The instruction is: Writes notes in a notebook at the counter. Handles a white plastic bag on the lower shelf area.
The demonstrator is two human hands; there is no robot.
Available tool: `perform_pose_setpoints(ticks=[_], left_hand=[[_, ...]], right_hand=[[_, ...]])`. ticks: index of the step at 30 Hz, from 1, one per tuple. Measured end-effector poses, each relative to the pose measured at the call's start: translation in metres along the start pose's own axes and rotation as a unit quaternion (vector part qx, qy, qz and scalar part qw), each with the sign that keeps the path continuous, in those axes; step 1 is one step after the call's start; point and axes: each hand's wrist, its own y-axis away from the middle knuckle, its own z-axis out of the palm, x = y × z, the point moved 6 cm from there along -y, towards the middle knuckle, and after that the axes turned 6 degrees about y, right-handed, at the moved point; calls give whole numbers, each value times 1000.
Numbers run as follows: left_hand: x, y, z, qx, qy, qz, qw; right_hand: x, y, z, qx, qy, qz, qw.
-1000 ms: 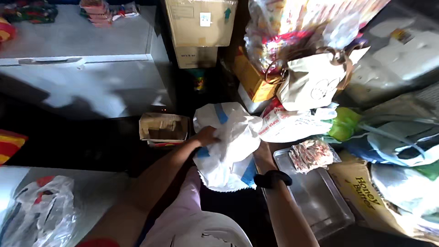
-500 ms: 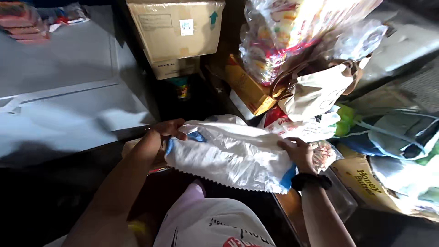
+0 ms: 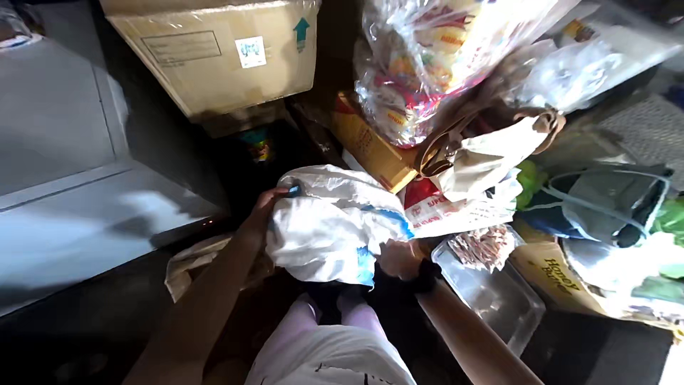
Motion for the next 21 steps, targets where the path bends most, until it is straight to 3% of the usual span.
perform_pose_setpoints(ticks=[1, 2, 4, 5, 6, 7, 8, 9, 11, 13, 15, 17, 19, 21], left_hand=[[0, -6, -6, 8, 10, -17, 1000], [-2, -13, -6, 16, 31, -49, 998], [2, -15, 13, 25, 14, -108, 994], [3, -12, 25, 10, -3, -127, 992], [6, -7, 37, -16, -9, -125, 992], [11, -5, 46, -37, 5, -102, 994], [16, -7, 52, -29, 29, -81, 996], [19, -13, 52, 8, 69, -59, 996], [15, -36, 29, 91, 95, 13, 991], [-2, -57, -5, 163, 65, 48, 983], [-27, -72, -33, 235, 90, 58, 966], [-54, -79, -52, 293, 71, 29, 953], [-64, -74, -60, 347, -49, -51, 935], [-76, -81, -68, 342, -79, -77, 933]], right_hand=[[-12, 12, 2, -40, 7, -63, 997], [-35, 30, -10, -18, -20, -137, 990], [-75, 68, -64, 217, -119, -273, 930], [-80, 73, -89, 323, -157, -282, 890], [-76, 62, -105, 366, -174, -261, 876], [-67, 40, -108, 348, -172, -223, 894], [-58, 15, -97, 278, -164, -180, 929], [-52, -7, -76, 196, -169, -156, 953], [-50, -30, -23, 66, -210, -168, 961], [-55, -18, 13, -21, -213, -183, 960], [-53, 4, 25, -95, -124, -174, 972], [-46, 18, 20, -77, -68, -172, 980], [-40, 34, 9, -47, -65, -189, 979], [-45, 58, -1, 16, -96, -293, 951]])
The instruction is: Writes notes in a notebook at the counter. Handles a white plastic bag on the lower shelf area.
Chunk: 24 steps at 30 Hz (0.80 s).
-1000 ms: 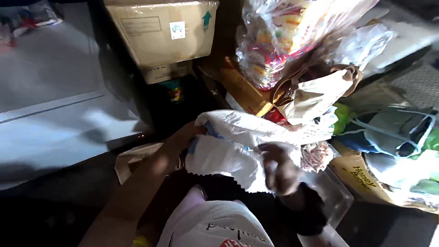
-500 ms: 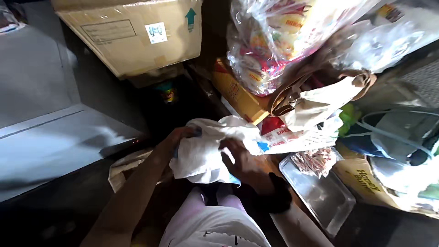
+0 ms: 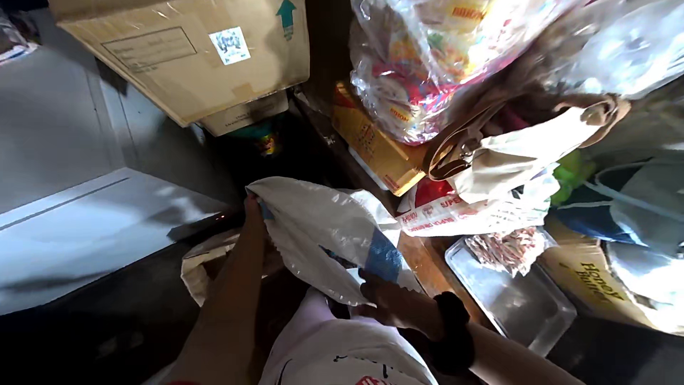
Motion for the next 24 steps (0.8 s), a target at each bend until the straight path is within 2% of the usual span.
perform_pose_setpoints(ticks=[2, 3, 4, 5, 6, 7, 8, 10, 12, 14, 15, 16, 17, 18, 19, 20, 21, 22, 23, 24], left_hand=[[-2, -12, 10, -46, -9, 28, 999], [-1, -18, 15, -82, -58, 43, 994], [-2, -22, 19, -102, -141, 41, 984], [-5, -25, 22, -95, -223, 24, 970], [-9, -26, 25, -93, -291, 14, 952], [-12, -27, 27, -100, -340, 17, 935], [-13, -26, 29, -110, -368, 32, 923], [-10, -13, 33, -122, -428, 86, 891], [8, 19, 40, -107, -471, 198, 853], [38, 81, 49, -94, -411, 362, 832], [46, 121, 56, -121, -360, 450, 809], [44, 161, 67, -182, -313, 522, 772], [29, 192, 82, -280, -304, 546, 729], [5, 212, 101, -406, -357, 498, 678], [-24, 219, 116, -517, -452, 386, 616], [-50, 213, 125, -557, -543, 285, 560], [-67, 203, 124, -544, -618, 211, 526], [-78, 194, 119, -510, -676, 152, 509], [-84, 189, 114, -474, -723, 125, 486], [-89, 189, 110, -443, -758, 134, 459]], right_hand=[[-22, 9, -6, 40, 2, -115, 992], [-29, 12, -8, 43, 13, -129, 991], [-33, 14, -9, 34, 29, -105, 993], [-32, 15, -10, 11, 34, -51, 998], [-26, 18, -11, 24, 32, 2, 999], [-18, 24, -13, 78, 20, 51, 995], [-9, 33, -14, 169, 1, 91, 981], [7, 52, -11, 344, -26, 174, 922], [26, 62, 0, 415, -18, 242, 877], [48, 60, 17, 377, -42, 290, 879], [57, 55, 25, 302, -81, 324, 893], [62, 47, 34, 206, -119, 355, 904], [64, 38, 45, 122, -138, 367, 912], [66, 27, 56, 59, -128, 361, 922], [65, 17, 63, 7, -107, 351, 930], [65, 6, 67, -20, -85, 342, 936], [68, -1, 70, -14, -88, 356, 930], [72, -4, 73, 5, -112, 386, 915], [77, -3, 76, 26, -142, 421, 896], [85, -1, 82, 48, -162, 444, 880]])
